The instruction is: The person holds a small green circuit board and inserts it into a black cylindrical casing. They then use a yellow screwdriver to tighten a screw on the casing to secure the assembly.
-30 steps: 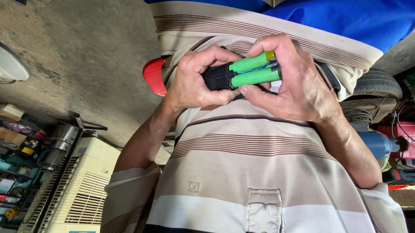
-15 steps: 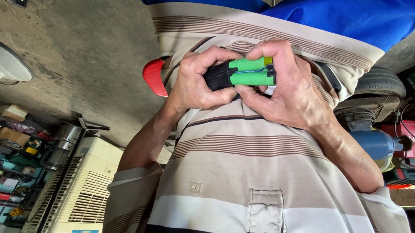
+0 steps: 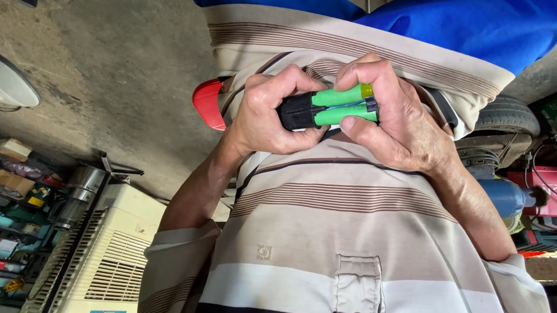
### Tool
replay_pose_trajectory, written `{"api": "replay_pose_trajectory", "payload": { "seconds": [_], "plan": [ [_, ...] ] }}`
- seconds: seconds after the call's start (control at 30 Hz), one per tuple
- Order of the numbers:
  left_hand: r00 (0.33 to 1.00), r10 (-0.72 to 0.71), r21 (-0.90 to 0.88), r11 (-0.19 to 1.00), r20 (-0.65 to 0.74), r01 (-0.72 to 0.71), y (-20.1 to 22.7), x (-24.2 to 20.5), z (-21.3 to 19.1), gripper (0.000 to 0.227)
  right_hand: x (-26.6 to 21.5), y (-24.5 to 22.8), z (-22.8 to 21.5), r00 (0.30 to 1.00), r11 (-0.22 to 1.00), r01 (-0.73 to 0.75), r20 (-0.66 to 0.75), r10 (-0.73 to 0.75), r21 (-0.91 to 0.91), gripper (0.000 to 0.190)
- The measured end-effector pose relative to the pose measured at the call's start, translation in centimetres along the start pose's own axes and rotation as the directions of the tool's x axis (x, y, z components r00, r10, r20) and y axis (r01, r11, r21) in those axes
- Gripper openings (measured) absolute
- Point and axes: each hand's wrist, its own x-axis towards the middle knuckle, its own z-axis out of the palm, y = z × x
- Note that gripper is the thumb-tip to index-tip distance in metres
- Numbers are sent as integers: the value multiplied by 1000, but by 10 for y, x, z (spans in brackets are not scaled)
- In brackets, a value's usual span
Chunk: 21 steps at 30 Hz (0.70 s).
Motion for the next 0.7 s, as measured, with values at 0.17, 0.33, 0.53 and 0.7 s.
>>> {"api": "replay_pose_trajectory", "payload": {
  "seconds": [0.17, 0.33, 0.53, 0.7],
  "plan": [
    [997, 60, 132, 989, 39, -65, 0, -1, -4, 32, 1, 3, -1, 994, 991, 107, 27, -109, 76, 37],
    [998, 57, 141, 988, -2, -56, 2, -2, -2, 32, 1, 3, 3, 989, 986, 145, 9, -146, 84, 37],
    [1000, 18, 161, 987, -1, -18, 4, -3, -1, 33, -1, 6, 3, 986, 983, 165, -3, -165, 76, 38],
    [996, 72, 134, 988, 58, -79, 0, 1, -5, 35, 0, 6, 2, 984, 983, 177, 24, -179, 45, 39]
  ]
}}
